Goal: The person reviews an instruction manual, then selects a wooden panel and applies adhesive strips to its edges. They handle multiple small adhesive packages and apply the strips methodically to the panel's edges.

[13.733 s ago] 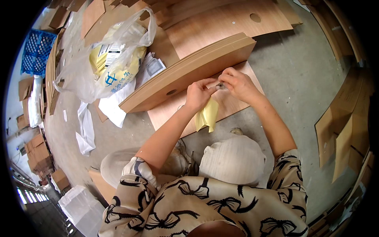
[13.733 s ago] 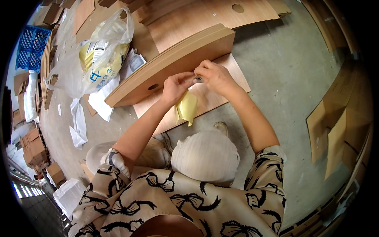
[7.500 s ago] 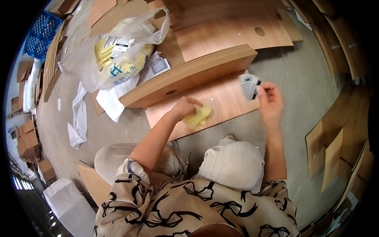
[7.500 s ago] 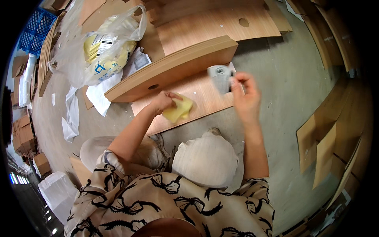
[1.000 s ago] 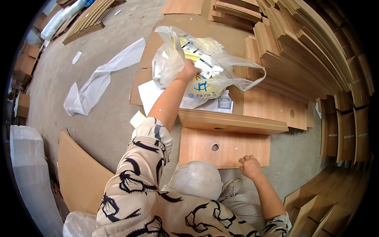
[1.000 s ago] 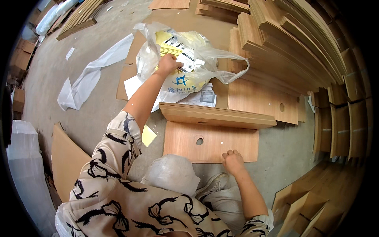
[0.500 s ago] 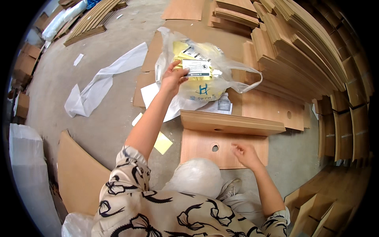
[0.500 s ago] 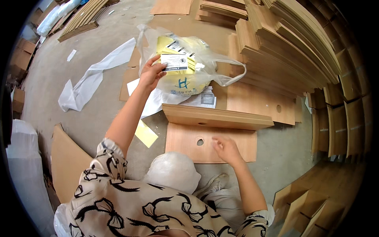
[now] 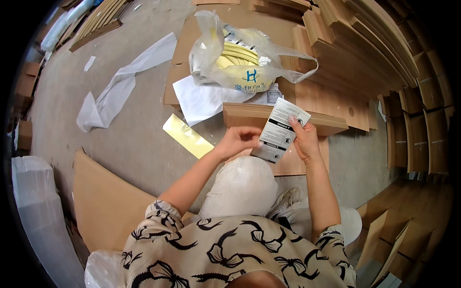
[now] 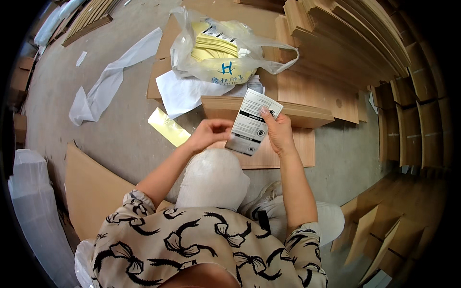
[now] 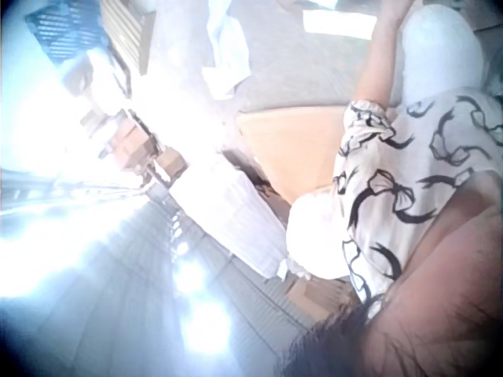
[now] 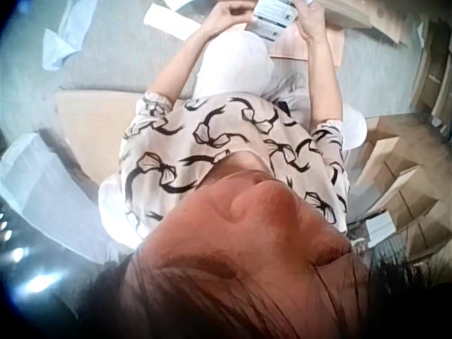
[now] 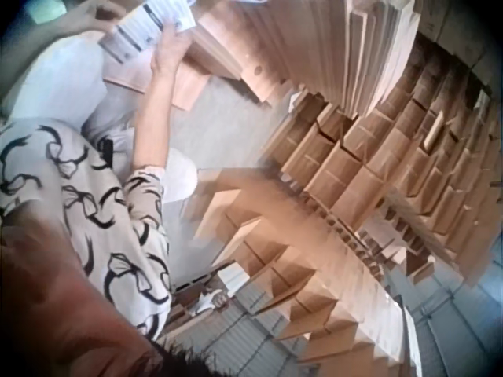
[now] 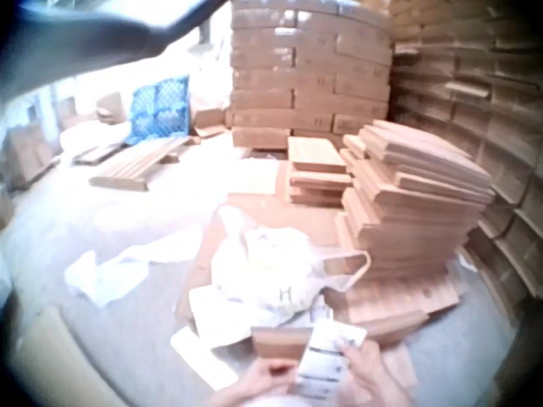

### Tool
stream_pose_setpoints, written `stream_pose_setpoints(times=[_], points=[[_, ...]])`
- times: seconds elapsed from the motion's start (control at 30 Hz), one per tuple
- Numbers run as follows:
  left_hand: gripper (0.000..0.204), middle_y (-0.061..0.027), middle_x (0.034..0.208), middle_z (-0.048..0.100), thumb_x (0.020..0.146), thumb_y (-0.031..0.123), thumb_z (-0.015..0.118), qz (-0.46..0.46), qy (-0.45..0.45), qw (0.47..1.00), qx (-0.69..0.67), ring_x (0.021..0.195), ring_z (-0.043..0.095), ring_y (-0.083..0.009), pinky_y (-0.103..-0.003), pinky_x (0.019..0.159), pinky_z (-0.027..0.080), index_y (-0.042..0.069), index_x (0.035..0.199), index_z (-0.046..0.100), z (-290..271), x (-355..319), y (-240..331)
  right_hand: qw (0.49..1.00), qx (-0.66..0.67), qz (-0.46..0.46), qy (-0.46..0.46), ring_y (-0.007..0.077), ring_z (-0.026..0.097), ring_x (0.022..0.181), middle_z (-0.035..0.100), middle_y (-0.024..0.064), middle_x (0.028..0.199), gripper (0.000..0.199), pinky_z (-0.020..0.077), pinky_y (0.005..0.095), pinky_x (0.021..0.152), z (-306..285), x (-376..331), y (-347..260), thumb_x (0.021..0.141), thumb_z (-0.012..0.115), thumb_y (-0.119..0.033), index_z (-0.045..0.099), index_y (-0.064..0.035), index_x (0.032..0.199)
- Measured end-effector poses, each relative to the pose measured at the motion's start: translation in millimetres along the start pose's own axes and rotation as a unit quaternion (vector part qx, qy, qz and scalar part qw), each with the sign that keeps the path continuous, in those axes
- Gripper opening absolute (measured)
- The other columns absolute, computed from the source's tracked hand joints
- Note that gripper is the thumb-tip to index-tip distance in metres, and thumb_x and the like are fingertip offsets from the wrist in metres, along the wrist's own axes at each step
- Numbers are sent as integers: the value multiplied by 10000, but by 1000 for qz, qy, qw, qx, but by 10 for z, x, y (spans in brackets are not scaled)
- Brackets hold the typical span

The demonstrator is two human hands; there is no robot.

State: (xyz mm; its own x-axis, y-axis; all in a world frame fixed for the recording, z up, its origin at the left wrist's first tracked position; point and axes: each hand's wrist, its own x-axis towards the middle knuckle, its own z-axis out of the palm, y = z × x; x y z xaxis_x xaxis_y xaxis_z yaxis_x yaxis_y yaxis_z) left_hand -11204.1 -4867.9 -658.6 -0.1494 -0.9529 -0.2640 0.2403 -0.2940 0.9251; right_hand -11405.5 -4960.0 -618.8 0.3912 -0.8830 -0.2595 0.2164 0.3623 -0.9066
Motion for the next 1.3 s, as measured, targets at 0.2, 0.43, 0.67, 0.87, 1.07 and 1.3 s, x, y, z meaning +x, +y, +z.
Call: stream_pose_setpoints(times=[0.2, 0.43, 0.67, 0.87, 1.07, 1.3], points=[[265, -3, 853, 608, 822, 151, 653, 67, 38, 993, -86, 745, 559, -87, -224, 686, 464, 5, 1040, 616, 220, 224, 592, 996, -85, 7, -6, 89, 574, 859, 642, 39, 953, 254, 456, 240, 764, 202, -155, -81, 844, 643, -190, 623, -3, 1014], [137, -50, 829, 622, 884, 160, 563, 41, 155, 949, -271, 718, 601, -135, -292, 643, 520, 25, 904, 573, 160, 493, 569, 993, 12, 98, -71, 115, 590, 824, 635, 42, 947, 236, 480, 263, 720, -44, -128, -227, 858, 612, -164, 608, -8, 1035], [141, -91, 862, 609, 926, 147, 469, 47, 228, 928, -292, 754, 614, -180, -316, 655, 537, 17, 959, 514, 46, 674, 559, 991, -58, 112, -42, 68, 569, 691, 621, 17, 838, 199, 464, 202, 584, -111, -247, -174, 871, 587, -140, 595, -22, 1031], [144, -105, 863, 604, 926, 118, 451, 76, 273, 899, -333, 741, 609, -178, -300, 658, 533, -16, 938, 501, 65, 742, 625, 983, -76, 118, -116, 75, 587, 744, 640, 31, 909, 290, 481, 221, 671, 47, -332, -261, 843, 619, -117, 555, 2, 1100], [122, -61, 807, 611, 896, 126, 518, 121, 231, 931, -257, 672, 596, -134, -261, 569, 507, 26, 962, 542, 88, 785, 792, 967, -193, 129, -106, 80, 593, 794, 654, 44, 918, 276, 471, 222, 723, -227, -306, -87, 793, 668, -91, 599, 30, 1032], [344, -34, 786, 637, 830, 19, 573, 147, 122, 973, -133, 664, 552, -56, -201, 553, 443, 48, 1168, 521, 383, 662, 771, 996, -87, -25, 0, 81, 582, 831, 640, 70, 950, 352, 457, 207, 745, -201, -256, -321, 808, 636, -37, 536, 1, 1144]])
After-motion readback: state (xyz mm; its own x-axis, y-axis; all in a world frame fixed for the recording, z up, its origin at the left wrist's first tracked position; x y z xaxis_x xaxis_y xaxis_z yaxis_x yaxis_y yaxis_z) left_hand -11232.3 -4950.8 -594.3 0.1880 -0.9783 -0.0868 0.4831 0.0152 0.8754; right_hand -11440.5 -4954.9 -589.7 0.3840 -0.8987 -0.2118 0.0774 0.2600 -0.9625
